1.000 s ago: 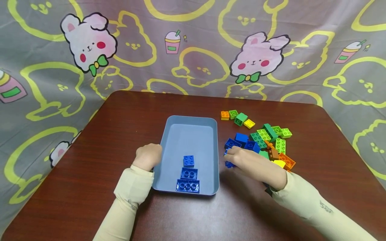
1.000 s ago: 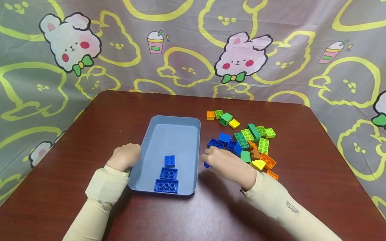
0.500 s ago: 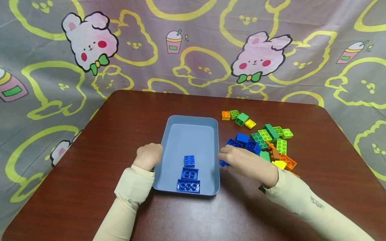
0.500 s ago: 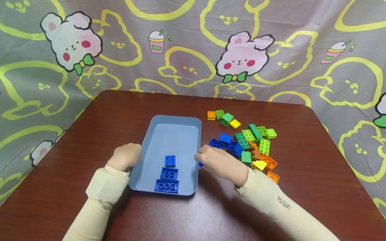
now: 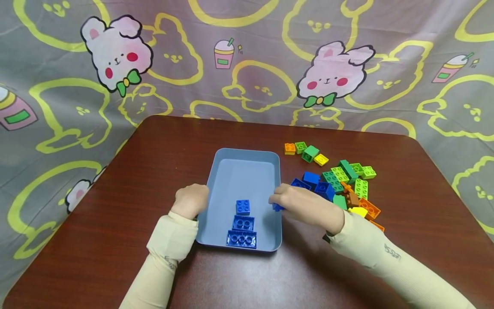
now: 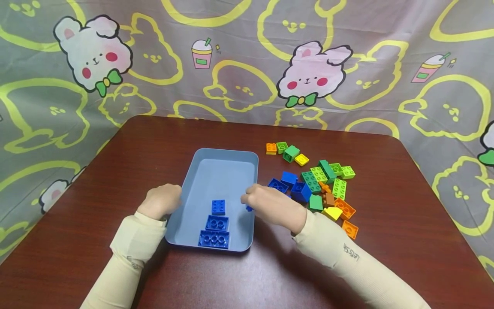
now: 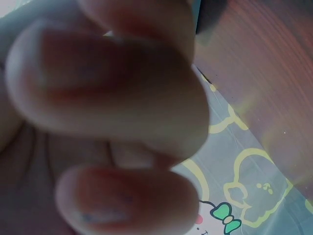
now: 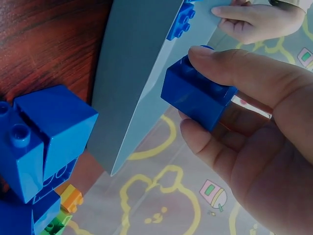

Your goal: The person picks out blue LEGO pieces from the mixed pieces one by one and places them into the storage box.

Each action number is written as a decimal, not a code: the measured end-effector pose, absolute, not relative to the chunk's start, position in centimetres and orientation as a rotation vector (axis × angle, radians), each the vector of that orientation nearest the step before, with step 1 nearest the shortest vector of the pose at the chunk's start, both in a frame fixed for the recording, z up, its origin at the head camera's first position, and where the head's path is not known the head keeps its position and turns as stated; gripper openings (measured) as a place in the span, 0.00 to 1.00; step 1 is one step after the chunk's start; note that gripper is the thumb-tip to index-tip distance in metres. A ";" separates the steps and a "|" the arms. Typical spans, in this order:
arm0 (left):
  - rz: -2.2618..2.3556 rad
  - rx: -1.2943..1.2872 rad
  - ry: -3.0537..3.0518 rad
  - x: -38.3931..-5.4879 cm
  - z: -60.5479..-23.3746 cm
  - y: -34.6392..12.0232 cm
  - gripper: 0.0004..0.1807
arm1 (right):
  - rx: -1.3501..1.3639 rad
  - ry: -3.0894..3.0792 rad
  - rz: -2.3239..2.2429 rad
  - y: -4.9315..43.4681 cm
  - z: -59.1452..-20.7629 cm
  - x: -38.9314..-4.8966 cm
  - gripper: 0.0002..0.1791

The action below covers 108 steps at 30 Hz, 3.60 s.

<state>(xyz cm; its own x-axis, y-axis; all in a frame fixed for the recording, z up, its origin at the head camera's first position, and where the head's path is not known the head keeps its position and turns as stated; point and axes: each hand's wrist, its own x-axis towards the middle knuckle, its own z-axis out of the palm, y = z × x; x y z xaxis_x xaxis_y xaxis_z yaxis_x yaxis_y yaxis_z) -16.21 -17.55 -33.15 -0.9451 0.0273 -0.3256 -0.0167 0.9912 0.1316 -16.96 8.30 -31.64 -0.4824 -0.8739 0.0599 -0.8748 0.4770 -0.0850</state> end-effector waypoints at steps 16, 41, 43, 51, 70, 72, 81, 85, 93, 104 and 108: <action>0.179 0.003 2.800 -16.2 -33.1 -17.6 0.12 | 1.633 -2.713 0.180 7.2 -32.1 -17.9 0.15; 0.174 0.010 2.804 -16.2 -33.0 -17.4 0.12 | 1.676 -2.720 0.140 5.2 -32.4 -19.8 0.16; 0.170 0.010 2.804 -16.1 -32.8 -17.4 0.12 | 1.669 -2.726 0.146 5.1 -32.4 -19.9 0.17; 0.159 0.008 2.799 -16.0 -32.7 -17.3 0.11 | 1.657 -2.744 0.168 4.2 -32.3 -20.5 0.16; 0.168 0.015 2.808 -16.1 -33.1 -17.5 0.12 | 1.718 -2.653 0.102 2.8 -33.9 -21.4 0.16; 0.168 0.017 2.805 -16.1 -33.1 -17.4 0.12 | 1.714 -2.648 0.097 2.6 -33.9 -21.3 0.16; 0.155 0.018 2.806 -16.3 -33.1 -17.4 0.12 | 1.720 -2.617 0.109 2.2 -34.1 -21.4 0.15; 0.145 0.012 2.803 -16.3 -33.0 -17.4 0.12 | 1.734 -2.580 0.073 1.7 -34.0 -21.5 0.14; 0.153 0.004 2.795 -16.2 -33.0 -17.4 0.12 | 1.776 -2.539 0.039 0.9 -34.3 -21.5 0.12; 0.142 0.002 2.792 -16.2 -33.1 -17.4 0.11 | 1.791 -2.530 0.034 0.6 -34.7 -21.7 0.11; 0.144 -0.004 2.792 -16.2 -33.1 -17.4 0.11 | 1.800 -2.513 -0.018 0.5 -34.9 -21.6 0.12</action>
